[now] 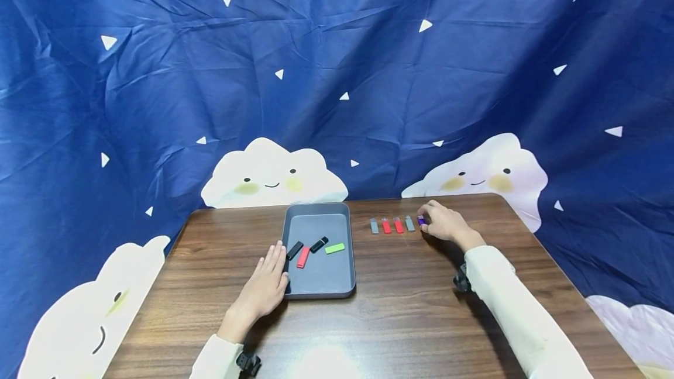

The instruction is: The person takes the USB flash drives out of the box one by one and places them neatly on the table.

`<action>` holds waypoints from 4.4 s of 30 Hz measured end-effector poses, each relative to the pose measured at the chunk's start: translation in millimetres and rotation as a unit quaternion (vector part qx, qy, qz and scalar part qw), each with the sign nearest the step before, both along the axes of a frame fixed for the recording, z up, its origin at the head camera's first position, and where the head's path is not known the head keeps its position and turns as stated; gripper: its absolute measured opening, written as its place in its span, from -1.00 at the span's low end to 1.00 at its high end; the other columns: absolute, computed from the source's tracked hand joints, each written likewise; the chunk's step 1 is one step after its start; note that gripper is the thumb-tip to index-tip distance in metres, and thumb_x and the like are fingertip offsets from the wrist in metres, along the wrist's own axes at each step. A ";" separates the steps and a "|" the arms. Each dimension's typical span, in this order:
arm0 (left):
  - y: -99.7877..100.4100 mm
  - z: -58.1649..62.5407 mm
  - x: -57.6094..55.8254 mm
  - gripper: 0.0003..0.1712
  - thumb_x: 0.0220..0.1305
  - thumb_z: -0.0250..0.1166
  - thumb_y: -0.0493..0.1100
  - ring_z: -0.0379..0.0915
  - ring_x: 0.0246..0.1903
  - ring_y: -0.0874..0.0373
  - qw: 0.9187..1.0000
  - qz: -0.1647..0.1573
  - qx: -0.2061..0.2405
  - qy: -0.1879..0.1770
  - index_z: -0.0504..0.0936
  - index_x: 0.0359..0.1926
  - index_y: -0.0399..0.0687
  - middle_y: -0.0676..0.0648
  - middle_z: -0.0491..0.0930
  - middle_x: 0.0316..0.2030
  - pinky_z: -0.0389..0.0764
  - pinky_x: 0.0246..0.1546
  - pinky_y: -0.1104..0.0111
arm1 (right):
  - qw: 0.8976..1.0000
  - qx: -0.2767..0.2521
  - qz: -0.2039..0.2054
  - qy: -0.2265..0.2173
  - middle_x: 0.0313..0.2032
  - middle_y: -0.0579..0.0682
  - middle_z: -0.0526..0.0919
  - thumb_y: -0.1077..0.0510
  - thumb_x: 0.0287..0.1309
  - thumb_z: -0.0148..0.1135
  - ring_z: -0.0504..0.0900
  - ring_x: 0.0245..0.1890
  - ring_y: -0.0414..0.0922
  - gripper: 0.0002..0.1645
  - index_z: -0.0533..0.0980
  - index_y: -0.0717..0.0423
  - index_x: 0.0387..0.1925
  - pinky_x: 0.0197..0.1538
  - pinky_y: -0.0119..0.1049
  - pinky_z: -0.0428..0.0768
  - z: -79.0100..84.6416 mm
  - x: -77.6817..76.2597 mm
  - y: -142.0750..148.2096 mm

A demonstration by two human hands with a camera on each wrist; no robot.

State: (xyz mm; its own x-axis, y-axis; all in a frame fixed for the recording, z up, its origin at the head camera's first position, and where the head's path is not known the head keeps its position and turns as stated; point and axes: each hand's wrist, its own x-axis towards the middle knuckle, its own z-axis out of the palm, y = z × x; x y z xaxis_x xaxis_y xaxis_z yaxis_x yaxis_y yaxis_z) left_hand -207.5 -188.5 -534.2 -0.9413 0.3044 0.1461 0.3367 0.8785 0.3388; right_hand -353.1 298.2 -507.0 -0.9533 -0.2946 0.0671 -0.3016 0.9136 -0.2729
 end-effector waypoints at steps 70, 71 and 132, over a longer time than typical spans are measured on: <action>-0.9 3.0 2.5 -0.30 0.67 0.02 -0.14 -0.01 0.66 -0.29 0.999 0.012 -0.031 0.004 0.15 0.61 -0.46 -0.36 0.07 0.66 0.13 0.66 -0.16 | 0.979 0.013 0.157 0.129 -0.39 -0.23 0.70 0.06 0.26 0.34 0.62 -0.41 -0.17 -0.94 0.69 -0.14 -0.35 -0.41 -0.20 0.60 68.1 12.3 -181.5; -0.9 2.9 2.5 -0.30 0.67 0.02 -0.13 -0.01 0.67 -0.29 0.999 0.012 -0.032 0.003 0.15 0.61 -0.46 -0.36 0.07 0.66 0.13 0.66 -0.16 | 0.979 0.013 0.158 0.128 -0.39 -0.23 0.70 0.06 0.26 0.34 0.62 -0.41 -0.17 -0.94 0.69 -0.15 -0.34 -0.41 -0.20 0.59 68.4 12.6 -183.5; -0.5 1.4 2.0 -0.31 0.65 0.00 -0.14 0.01 0.65 -0.31 1.000 0.009 -0.027 0.002 0.17 0.60 -0.47 -0.39 0.11 0.64 0.11 0.64 -0.21 | 0.983 0.032 0.179 0.017 -0.35 -0.24 0.70 0.01 0.43 0.30 0.58 -0.42 -0.25 -0.87 0.70 -0.17 -0.28 -0.38 -0.36 0.50 38.9 8.3 -273.9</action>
State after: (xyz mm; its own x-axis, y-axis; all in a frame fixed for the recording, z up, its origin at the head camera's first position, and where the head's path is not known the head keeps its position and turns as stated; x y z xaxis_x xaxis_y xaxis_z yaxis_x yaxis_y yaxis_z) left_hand -205.5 -188.9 -532.8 -0.9461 0.2953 0.1330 0.3221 0.9012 0.2901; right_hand -344.8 24.3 -468.0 -0.7849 -0.6161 0.0667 -0.6153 0.7620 -0.2021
